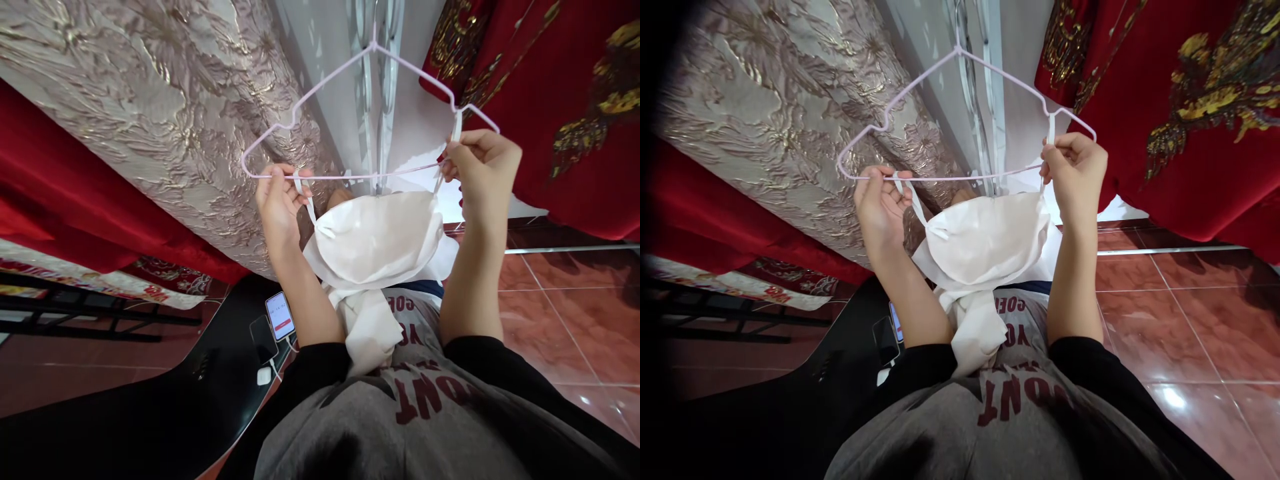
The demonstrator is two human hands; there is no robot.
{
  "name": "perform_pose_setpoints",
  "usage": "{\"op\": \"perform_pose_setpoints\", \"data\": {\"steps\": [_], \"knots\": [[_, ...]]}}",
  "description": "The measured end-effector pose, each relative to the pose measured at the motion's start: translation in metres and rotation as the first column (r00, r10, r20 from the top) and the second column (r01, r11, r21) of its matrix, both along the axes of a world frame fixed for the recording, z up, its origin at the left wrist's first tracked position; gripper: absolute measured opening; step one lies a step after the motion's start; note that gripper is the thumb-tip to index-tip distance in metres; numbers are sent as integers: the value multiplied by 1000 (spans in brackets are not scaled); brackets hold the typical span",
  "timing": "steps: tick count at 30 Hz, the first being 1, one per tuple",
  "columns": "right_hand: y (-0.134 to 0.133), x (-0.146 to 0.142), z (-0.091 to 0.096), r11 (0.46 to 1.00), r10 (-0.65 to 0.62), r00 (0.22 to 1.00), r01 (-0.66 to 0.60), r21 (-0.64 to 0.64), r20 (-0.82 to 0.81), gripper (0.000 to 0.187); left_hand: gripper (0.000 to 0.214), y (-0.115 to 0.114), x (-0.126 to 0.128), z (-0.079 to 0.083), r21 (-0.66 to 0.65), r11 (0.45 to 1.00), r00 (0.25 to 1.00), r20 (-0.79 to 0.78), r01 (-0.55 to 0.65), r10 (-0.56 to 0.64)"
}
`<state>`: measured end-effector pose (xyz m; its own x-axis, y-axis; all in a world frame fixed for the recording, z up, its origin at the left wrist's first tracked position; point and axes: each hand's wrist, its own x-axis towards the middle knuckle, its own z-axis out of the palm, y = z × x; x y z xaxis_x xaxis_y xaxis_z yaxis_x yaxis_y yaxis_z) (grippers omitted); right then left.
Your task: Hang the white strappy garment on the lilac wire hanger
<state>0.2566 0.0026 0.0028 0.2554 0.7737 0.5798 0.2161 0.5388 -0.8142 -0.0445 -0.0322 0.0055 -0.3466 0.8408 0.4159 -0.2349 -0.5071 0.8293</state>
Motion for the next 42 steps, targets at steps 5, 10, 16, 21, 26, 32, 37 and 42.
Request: {"op": "perform_pose_setpoints", "data": {"steps": [5, 10, 16, 21, 26, 32, 37, 42], "knots": [[-4, 5, 0, 999, -37, 997, 36, 7, 64, 19, 25, -2, -1, 3, -13, 1000, 999, -21, -26, 25], [-16, -3, 2, 986, -160, 987, 160, 47, 2, 12, 23, -3, -1, 4, -28, 999, 999, -16, -38, 38], [-21, -14, 10, 967, -219, 971, 229, 115, -94, 5, 24, -3, 0, 3, 27, 1000, 1000, 13, 9, -10], [-24, -12, 16, 1000, 0, 999, 0, -7, -34, 6, 21, -4, 0, 3, 16, 1000, 999, -23, -24, 25], [-11, -21, 41, 990, 78, 997, -78, 114, 0, 21, 26, -4, -1, 1, 25, 1000, 1000, -29, 5, -4], [31, -10, 40, 920, -147, 956, 226, 321, -253, 31, 30, -4, -3, -1, 70, 997, 999, -25, 46, -44], [15, 12, -1, 868, -165, 860, 359, 342, -483, 25, 28, -3, -3, -1, 37, 999, 999, -8, 36, -35], [-22, -17, 5, 816, -68, 902, 296, 496, -427, 19, 28, -2, 3, 0, 27, 999, 998, 46, 37, -39]]}}
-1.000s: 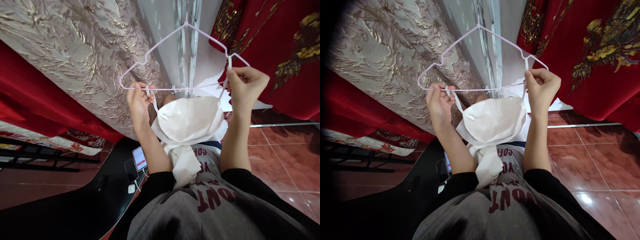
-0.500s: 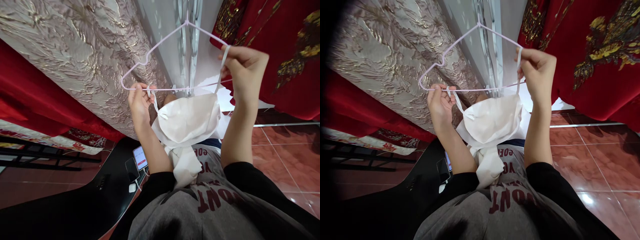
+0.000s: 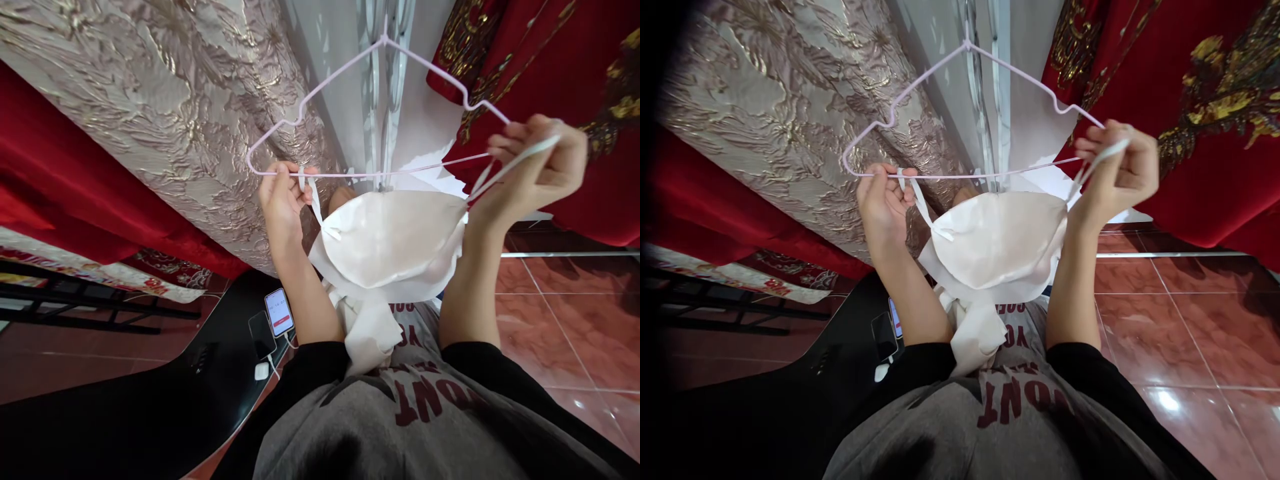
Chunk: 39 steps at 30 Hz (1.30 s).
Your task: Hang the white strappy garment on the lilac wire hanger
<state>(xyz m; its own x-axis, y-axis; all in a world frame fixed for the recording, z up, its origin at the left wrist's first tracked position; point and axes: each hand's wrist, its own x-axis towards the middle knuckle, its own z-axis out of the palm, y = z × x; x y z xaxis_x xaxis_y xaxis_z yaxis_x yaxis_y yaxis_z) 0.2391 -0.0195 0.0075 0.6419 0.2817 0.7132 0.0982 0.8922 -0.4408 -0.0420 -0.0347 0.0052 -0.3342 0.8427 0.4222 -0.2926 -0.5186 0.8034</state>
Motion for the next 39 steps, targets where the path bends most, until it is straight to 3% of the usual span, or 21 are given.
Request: {"op": "perform_pose_setpoints", "data": {"steps": [2, 5, 6, 8, 10, 11, 14, 16, 17, 20, 23, 26, 28, 31, 34, 36, 39], "knots": [[-6, -18, 8, 989, 115, 969, -92, -112, 220, 21, 28, -1, 1, -1, 7, 1000, 1000, 2, 27, -27], [-6, -34, 11, 901, 366, 736, -127, -415, 570, 29, 29, -3, -5, -3, 13, 999, 998, -45, 45, -44], [-5, -36, 9, 878, 413, 661, -106, -467, 627, 32, 29, -3, -9, -4, 2, 999, 996, -77, 38, -37], [-3, -34, 5, 868, 423, 598, -53, -493, 681, 35, 24, -3, -19, -6, -17, 1000, 994, -110, -23, 21], [-2, -28, 2, 886, 367, 621, -5, -465, 693, 34, 16, -2, -30, -8, 26, 988, 985, -72, -155, 156], [-2, -24, 1, 893, 330, 646, 22, -449, 688, 34, 23, -2, -35, -9, 77, 968, 969, -38, -239, 242], [-2, -14, 0, 904, 247, 709, 75, -420, 660, 33, 36, 2, -46, -9, 298, 829, 874, 44, -473, 483], [-2, -11, -1, 913, 216, 730, 85, -399, 649, 31, 35, 4, -45, -6, 411, 748, 834, 59, -522, 549], [-2, -11, -1, 918, 205, 734, 86, -388, 648, 30, 37, 5, -43, -3, 443, 743, 840, 45, -502, 541], [-3, -13, -3, 919, 207, 728, 85, -386, 654, 28, 53, 7, -31, 13, 457, 846, 917, -140, -275, 373], [-4, -16, -3, 910, 230, 722, 78, -407, 653, 30, 48, 12, -21, 34, 400, 912, 888, -384, -86, 252], [-5, -16, -1, 914, 246, 716, 52, -402, 653, 29, 30, 19, -18, 53, 397, 908, 839, -441, -135, 318], [-7, -15, 0, 918, 258, 703, 35, -394, 663, 26, 29, 23, -19, 58, 387, 906, 843, -418, -172, 339], [-9, -14, 1, 921, 267, 689, 24, -390, 674, 19, 23, 24, -16, 49, 339, 918, 887, -332, -207, 322], [-9, -16, 0, 917, 280, 693, 12, -399, 664, 15, 7, 21, -8, 24, 151, 935, 941, -61, -321, 332], [-10, -19, -1, 913, 296, 698, -5, -409, 652, 13, 23, 19, -2, 8, 21, 969, 966, 92, -246, 243], [-7, -24, -3, 908, 303, 759, -45, -417, 576, 10, 51, 17, 4, -4, 22, 998, 986, 160, -55, 51]]}}
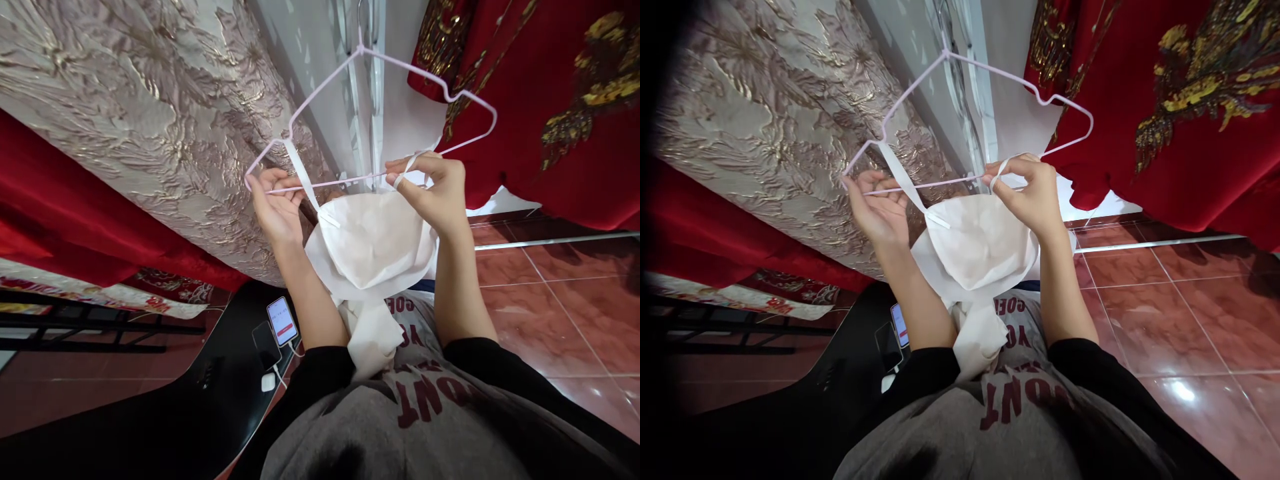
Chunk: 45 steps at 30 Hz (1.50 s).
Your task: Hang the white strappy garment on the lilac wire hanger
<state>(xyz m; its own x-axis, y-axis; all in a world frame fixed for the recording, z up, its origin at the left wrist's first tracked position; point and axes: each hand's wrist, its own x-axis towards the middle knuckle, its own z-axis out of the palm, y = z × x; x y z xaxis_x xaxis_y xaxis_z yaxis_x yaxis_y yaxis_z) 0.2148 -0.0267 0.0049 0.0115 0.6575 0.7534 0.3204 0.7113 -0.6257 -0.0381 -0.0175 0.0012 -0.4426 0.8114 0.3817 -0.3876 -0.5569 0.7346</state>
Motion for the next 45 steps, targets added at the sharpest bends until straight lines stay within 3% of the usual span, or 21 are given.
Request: {"op": "perform_pose_setpoints", "data": {"steps": [3, 6, 7, 9, 13, 17, 20, 22, 24, 26, 28, 30, 33, 35, 37, 41, 45], "knots": [[8, 7, -2, 984, -128, 950, 157, 81, -285, 13, 60, -1, 0, 1, 72, 997, 1000, 15, 26, -27], [24, 33, -4, 880, -287, 768, 447, 159, -573, 18, 62, -2, -2, 5, 69, 998, 1000, 23, 13, -15], [30, 44, -5, 848, -315, 718, 507, 156, -621, 19, 63, -3, -2, 6, 61, 998, 1000, 23, 11, -12], [43, 67, -2, 838, -353, 693, 533, 116, -628, 25, 63, -3, -3, 6, 58, 998, 1000, 23, 7, -8], [55, 88, 20, 903, -354, 801, 427, 46, -483, 32, 61, -2, -5, 3, 71, 997, 1000, -5, 13, -13], [46, 76, 53, 981, -194, 968, 193, -21, -159, 22, 56, -2, -9, 0, 90, 995, 996, -81, 44, -37], [41, 66, 69, 992, -119, 992, 120, -36, 38, 24, 56, -3, -10, 0, 75, 996, 993, -117, 40, -31], [41, 63, 74, 980, -182, 983, 183, 82, -14, 29, 57, -3, -10, 0, 16, 1000, 989, -147, 5, -3], [39, 60, 76, 936, -224, 957, 264, 232, -185, 32, 59, -4, -9, 1, -53, 998, 982, -186, -35, 25], [34, 52, 75, 896, -198, 923, 307, 320, -330, 34, 62, -4, -9, 2, -92, 993, 975, -217, -71, 49], [26, 40, 69, 909, -115, 929, 241, 340, -351, 33, 62, -3, -8, 2, -96, 992, 973, -223, -84, 61], [18, 23, 57, 958, 9, 965, 66, 278, -262, 29, 60, -2, -7, 1, -78, 994, 978, -204, -70, 53], [12, -2, 30, 979, 200, 979, -201, 24, 24, 14, 59, -2, -11, -4, -75, 997, 980, -198, -16, 0], [11, -14, 15, 977, 211, 962, -200, -80, 174, 8, 56, -7, -17, -6, -111, 993, 967, -246, 35, -62], [10, -20, 8, 982, 178, 956, -158, -102, 234, 8, 53, -15, -25, -6, -168, 981, 933, -329, 96, -148], [5, -20, 12, 978, 191, 952, -165, -128, 238, 9, 47, -35, -32, 2, -192, 972, 865, -454, 137, -212], [0, -15, 17, 986, 145, 955, -119, -116, 259, 9, 39, -48, -19, 13, -167, 976, 845, -492, 141, -207]]}}
